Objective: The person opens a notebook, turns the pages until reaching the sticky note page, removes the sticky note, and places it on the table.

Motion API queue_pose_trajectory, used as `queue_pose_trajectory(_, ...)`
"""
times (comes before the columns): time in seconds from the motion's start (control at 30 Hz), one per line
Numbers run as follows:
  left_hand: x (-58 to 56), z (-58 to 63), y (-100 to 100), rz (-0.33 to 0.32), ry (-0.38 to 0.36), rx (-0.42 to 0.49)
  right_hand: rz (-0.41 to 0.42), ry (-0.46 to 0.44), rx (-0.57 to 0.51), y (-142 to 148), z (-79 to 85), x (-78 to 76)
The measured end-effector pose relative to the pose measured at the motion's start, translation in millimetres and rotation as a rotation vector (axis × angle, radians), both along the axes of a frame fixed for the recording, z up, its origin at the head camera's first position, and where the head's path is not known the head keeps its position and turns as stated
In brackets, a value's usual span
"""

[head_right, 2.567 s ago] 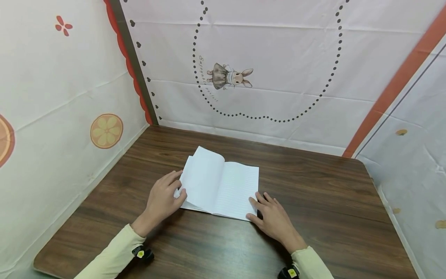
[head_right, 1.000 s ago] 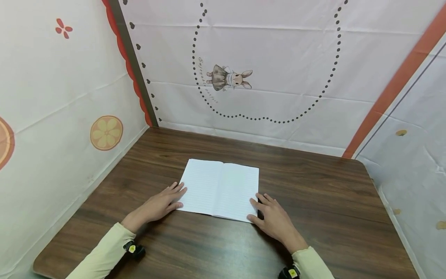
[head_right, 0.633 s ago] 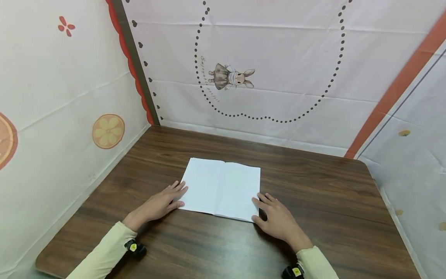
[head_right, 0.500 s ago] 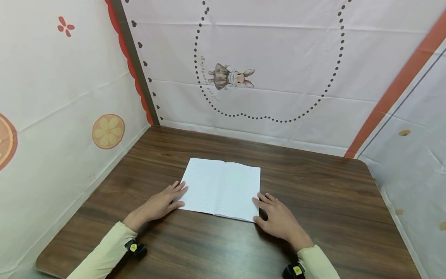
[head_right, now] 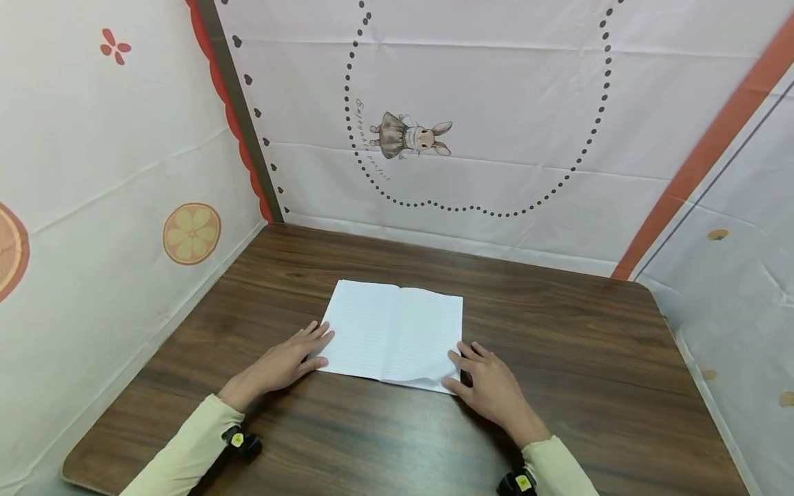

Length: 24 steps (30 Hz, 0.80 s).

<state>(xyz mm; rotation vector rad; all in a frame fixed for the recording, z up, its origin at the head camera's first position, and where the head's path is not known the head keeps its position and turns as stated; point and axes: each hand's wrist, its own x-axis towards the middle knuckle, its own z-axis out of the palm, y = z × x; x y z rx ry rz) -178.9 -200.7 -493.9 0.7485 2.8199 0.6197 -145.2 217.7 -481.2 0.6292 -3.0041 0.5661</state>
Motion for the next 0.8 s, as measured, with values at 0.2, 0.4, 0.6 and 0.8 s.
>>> queue_pose_trajectory(0.2,-2.1,4.1,1.7,-0.016,0.042,-0.051,-0.007,-0.016,0.0,0.7,-1.4,-0.2)
queue_pose_trajectory(0.4,-6.5,13.2,14.1,-0.036,0.212,-0.106,-0.004,-0.024,-0.004,-0.1,-2.6,-0.4)
queue_pose_trajectory(0.6,-13.9,24.0,51.5,-0.055,0.386,-0.065,-0.007,-0.036,-0.009,-0.2,-2.7,0.5)
queue_pose_trajectory(0.8,-18.7,35.6,106.5,-0.292,0.485,-0.012,-0.001,-0.031,-0.01,1.2,-2.0,-1.1)
